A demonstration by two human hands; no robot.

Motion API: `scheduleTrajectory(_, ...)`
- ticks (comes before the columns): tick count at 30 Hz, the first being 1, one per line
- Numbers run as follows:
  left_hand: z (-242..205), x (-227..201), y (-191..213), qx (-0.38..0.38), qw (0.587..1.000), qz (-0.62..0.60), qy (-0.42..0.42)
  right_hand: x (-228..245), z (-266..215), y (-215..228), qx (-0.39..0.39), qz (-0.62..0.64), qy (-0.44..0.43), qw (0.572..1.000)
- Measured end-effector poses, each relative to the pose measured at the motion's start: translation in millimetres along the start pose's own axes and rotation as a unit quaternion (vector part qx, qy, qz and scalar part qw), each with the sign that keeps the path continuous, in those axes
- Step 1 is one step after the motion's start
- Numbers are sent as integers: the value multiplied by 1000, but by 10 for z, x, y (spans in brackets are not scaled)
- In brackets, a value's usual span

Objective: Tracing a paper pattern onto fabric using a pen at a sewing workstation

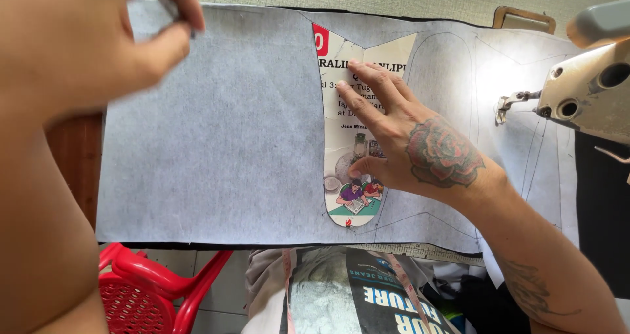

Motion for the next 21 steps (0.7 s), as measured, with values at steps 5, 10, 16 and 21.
scheduleTrajectory(5, -414, -535, -173, 11, 992, -120, -26, -100, -148, 26, 19, 5, -8, 1000)
scheduleTrajectory(10, -763, -831, -670, -133, 987, 7, -87, -231, -384, 178, -19, -69, -36, 997)
scheduleTrajectory(16, -866, -878, -1047, -174, 983, 46, -39, -211, -421, 253, -58, -68, -59, 994)
scheduleTrajectory(21, -878, -1106, -1068, -193, 980, 14, -51, -399, -356, 257, -50, -64, -134, 988)
Point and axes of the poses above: each hand's wrist, its own z-axis towards the middle knuckle, its own y-axis out of the back of the hand, x = y × z, the point moved 3 cm from there along z, towards the middle knuckle, and after that the axes turned 2 degrees about z, right-handed, at the moved point
